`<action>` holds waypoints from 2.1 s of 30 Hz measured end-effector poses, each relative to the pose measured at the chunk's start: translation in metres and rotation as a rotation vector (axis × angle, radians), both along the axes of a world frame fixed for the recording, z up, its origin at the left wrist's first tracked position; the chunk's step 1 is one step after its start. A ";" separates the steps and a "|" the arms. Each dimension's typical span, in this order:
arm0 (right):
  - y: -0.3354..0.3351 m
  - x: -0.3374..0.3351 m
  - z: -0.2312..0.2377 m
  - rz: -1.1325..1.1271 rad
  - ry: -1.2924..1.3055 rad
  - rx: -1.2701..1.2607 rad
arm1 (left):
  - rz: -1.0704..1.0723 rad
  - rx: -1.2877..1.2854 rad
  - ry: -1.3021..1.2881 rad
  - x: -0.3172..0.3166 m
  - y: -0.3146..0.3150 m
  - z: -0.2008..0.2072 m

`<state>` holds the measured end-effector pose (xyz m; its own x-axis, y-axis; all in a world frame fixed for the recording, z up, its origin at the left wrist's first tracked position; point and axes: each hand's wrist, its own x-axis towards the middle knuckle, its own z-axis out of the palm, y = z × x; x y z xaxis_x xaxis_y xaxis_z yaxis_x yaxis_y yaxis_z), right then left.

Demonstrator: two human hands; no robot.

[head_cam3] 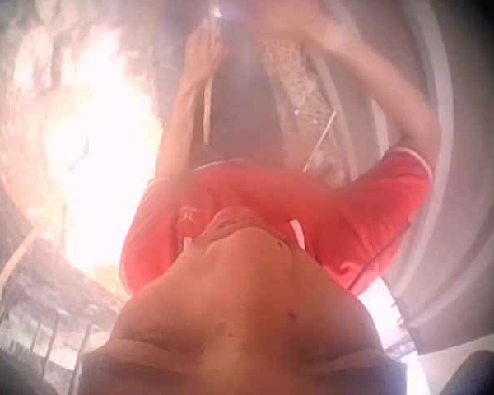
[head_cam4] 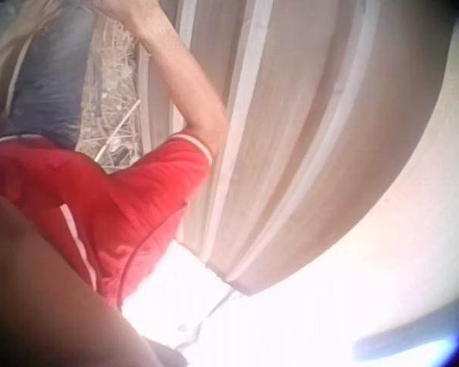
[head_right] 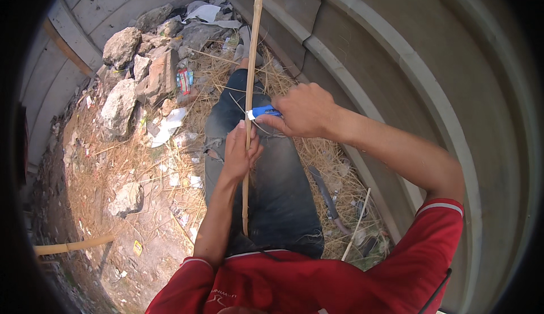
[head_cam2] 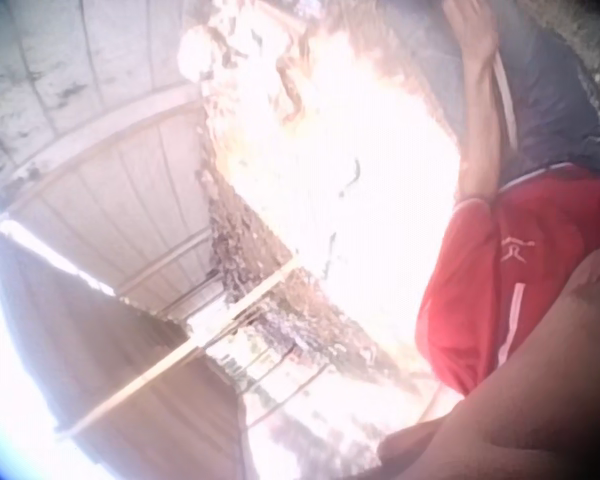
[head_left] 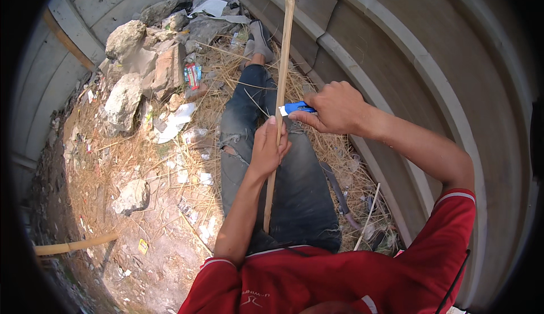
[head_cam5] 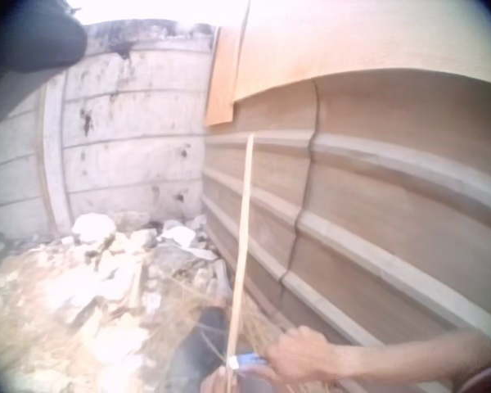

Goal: The person sits inside a large concrete pipe and uses a blue utility knife to shave thin strips off a long wooden stick. They hold the stick with their left hand and scrape the blade along its length with their right hand, creating wood shavings that fall onto the debris below.

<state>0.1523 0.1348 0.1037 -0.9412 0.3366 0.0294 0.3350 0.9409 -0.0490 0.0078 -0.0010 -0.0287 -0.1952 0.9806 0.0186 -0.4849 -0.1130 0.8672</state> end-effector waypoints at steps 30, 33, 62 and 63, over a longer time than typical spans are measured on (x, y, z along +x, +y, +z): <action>0.155 0.040 0.086 -0.596 0.691 -0.029 | 0.027 0.032 0.188 0.019 -0.021 0.025; 0.113 0.040 0.073 -0.565 0.646 -0.171 | 0.052 0.030 0.130 0.012 -0.017 0.020; 0.005 -0.042 0.007 -0.412 1.040 -1.019 | 0.529 0.567 0.033 0.027 0.047 0.013; 0.010 -0.047 0.006 -0.452 1.025 -1.030 | 0.523 0.542 -0.023 0.030 0.049 0.011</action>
<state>0.1049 0.1449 0.1100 -0.4771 0.8632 0.1653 -0.0085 0.1835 -0.9830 0.0382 0.0477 -0.0172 -0.6389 0.6148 0.4625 -0.2683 -0.7415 0.6149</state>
